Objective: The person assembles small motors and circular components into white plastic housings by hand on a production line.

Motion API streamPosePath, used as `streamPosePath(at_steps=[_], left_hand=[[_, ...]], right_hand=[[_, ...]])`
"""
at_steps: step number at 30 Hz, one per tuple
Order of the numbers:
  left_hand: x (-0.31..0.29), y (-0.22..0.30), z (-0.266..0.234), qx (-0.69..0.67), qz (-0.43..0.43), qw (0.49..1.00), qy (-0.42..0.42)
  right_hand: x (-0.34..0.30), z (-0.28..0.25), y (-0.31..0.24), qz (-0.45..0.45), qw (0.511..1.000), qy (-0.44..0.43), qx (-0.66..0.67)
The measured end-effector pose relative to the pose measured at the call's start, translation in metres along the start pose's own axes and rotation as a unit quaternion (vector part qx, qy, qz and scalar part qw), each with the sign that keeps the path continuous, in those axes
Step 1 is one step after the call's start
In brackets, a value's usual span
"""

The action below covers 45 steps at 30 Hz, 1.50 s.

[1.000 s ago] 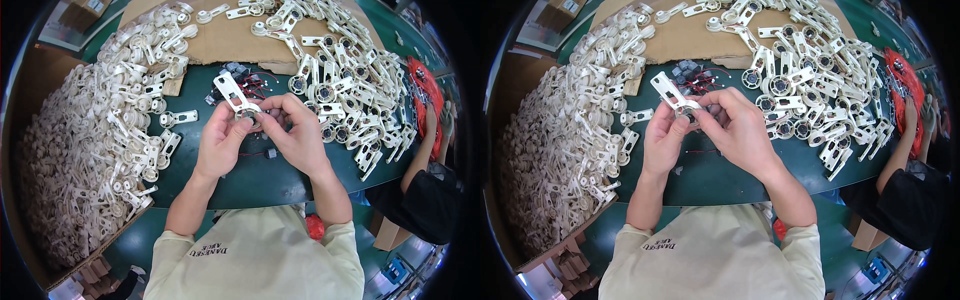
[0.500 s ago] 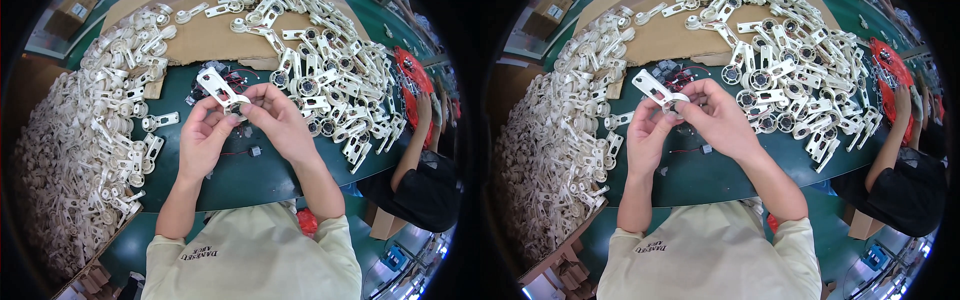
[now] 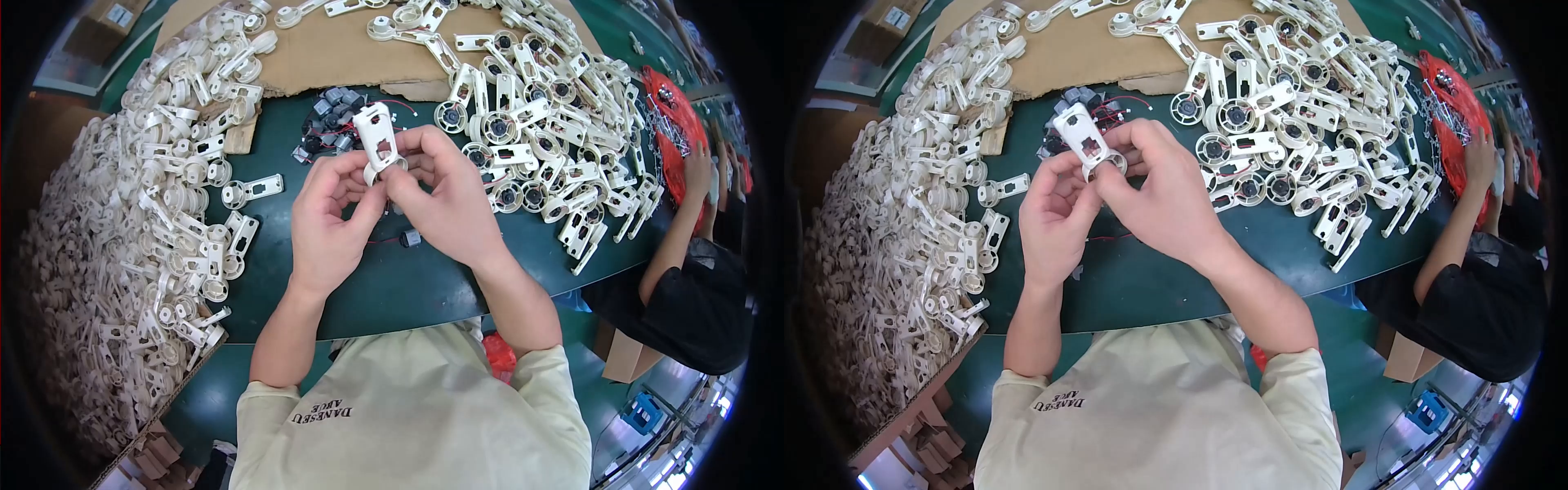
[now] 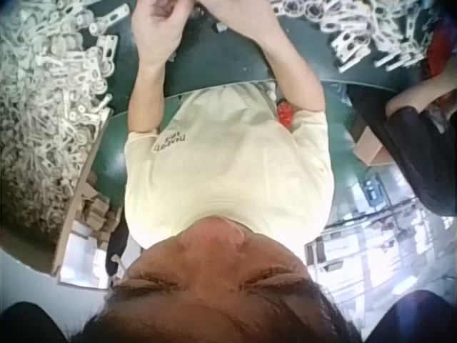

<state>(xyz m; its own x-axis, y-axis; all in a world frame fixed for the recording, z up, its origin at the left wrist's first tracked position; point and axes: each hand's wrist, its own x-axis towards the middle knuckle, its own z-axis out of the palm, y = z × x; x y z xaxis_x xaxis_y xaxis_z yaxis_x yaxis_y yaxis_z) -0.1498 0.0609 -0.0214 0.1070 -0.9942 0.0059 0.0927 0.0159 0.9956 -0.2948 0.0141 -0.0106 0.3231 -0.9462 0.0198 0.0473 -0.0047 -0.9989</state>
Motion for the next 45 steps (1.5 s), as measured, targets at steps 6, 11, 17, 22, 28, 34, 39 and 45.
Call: streamPosePath(at_steps=[6, 11, 17, 22, 28, 34, 39, 45], left_hand=[[0.000, 0.007, 0.001, -0.036, -0.012, 0.999, -0.013], [0.001, 0.005, -0.001, -0.061, -0.021, 0.998, -0.009], [0.002, 0.013, -0.006, -0.152, -0.048, 0.987, -0.026], [-0.001, 0.008, -0.006, -0.079, 0.006, 0.997, -0.021], [0.002, -0.004, -0.005, 0.001, 0.093, 0.996, 0.004], [-0.002, -0.005, -0.010, 0.033, 0.094, 0.995, 0.016], [0.007, 0.017, -0.024, 0.171, 0.129, 0.976, -0.035], [0.006, 0.040, -0.111, 0.461, 0.030, 0.874, 0.147]], right_hand=[[0.004, -0.010, -0.014, 0.107, 0.988, -0.049, 0.099], [0.004, -0.009, -0.018, 0.103, 0.988, -0.062, 0.093], [0.006, -0.017, -0.017, 0.127, 0.979, -0.101, 0.122], [-0.001, -0.006, -0.015, 0.073, 0.981, -0.086, 0.158], [-0.005, 0.005, -0.002, 0.015, 0.993, -0.058, 0.101], [-0.005, 0.008, -0.002, -0.001, 0.998, -0.059, 0.020], [0.007, -0.009, -0.005, 0.038, 0.995, -0.067, 0.065], [0.023, -0.053, -0.019, -0.224, 0.846, 0.283, -0.392]])
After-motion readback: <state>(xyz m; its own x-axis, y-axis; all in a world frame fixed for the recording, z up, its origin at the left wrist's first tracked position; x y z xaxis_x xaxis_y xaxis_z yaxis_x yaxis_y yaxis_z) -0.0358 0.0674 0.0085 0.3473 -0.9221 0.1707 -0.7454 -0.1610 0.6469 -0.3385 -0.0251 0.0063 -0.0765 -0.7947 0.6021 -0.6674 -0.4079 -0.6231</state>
